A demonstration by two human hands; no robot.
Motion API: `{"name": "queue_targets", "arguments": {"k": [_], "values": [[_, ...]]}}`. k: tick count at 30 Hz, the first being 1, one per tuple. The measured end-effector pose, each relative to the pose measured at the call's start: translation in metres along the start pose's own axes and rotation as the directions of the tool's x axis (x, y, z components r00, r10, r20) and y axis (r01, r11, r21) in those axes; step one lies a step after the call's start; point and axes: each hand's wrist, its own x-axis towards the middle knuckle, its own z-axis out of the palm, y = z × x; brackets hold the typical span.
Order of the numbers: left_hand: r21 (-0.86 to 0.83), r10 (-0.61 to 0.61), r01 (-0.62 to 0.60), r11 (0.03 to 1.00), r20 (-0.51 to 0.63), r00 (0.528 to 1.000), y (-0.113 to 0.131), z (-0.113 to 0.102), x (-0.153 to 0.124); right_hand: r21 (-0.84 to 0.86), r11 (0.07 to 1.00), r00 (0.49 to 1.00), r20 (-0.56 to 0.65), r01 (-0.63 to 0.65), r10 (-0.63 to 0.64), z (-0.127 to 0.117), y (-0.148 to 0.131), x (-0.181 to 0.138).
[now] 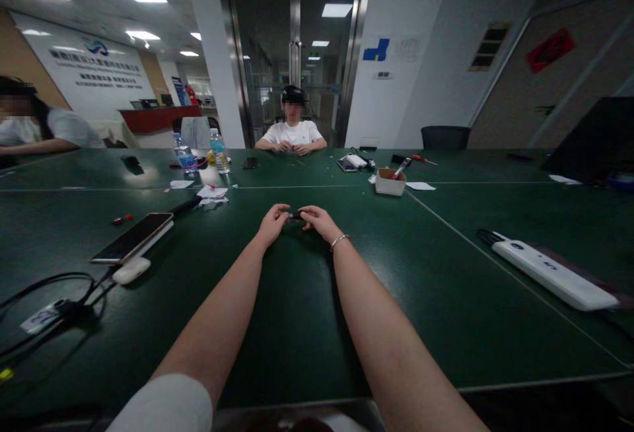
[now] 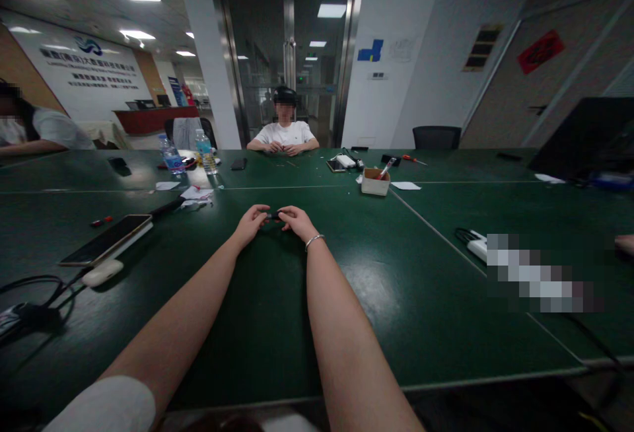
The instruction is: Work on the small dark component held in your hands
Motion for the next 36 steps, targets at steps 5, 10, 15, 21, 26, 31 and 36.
{"name": "queue_targets", "arguments": {"k": [5,10,15,21,26,31,36], "values": [[-0.022,-0.002,0.003,1.0,0.02,1.0,-0.004,0.0,0.002,0.0,1.0,1.0,0.003,0.005,-0.005,0.0,0.002,0.001],[-0.021,0.01,-0.01,1.0,0.016,1.0,-0.008,0.0,0.004,-0.007,1.0,1.0,-0.002,0.004,-0.004,-0.001,0.003,0.002],[-0.008,0.025,-0.025,1.0,0.02,0.999,-0.009,0.0,0.005,-0.012,1.0,1.0,0.01,0.003,-0.003,-0.002,0.002,0.001],[-0.021,0.01,-0.008,1.0,0.067,0.998,-0.009,0.001,0.004,-0.023,1.0,1.0,0.019,0.001,-0.001,-0.003,0.002,0.002],[-0.011,0.023,-0.022,1.0,0.064,0.998,-0.012,0.0,0.006,-0.031,1.0,1.0,0.016,-0.002,0.002,-0.004,0.003,0.002],[-0.005,0.044,-0.043,0.999,0.038,0.998,-0.011,0.001,0.005,-0.02,1.0,1.0,0.015,0.009,-0.009,-0.003,0.003,0.002],[-0.01,0.054,-0.054,0.999,0.057,0.997,-0.008,0.001,0.003,-0.017,1.0,1.0,0.023,0.007,-0.007,-0.003,0.001,0.001]]}}
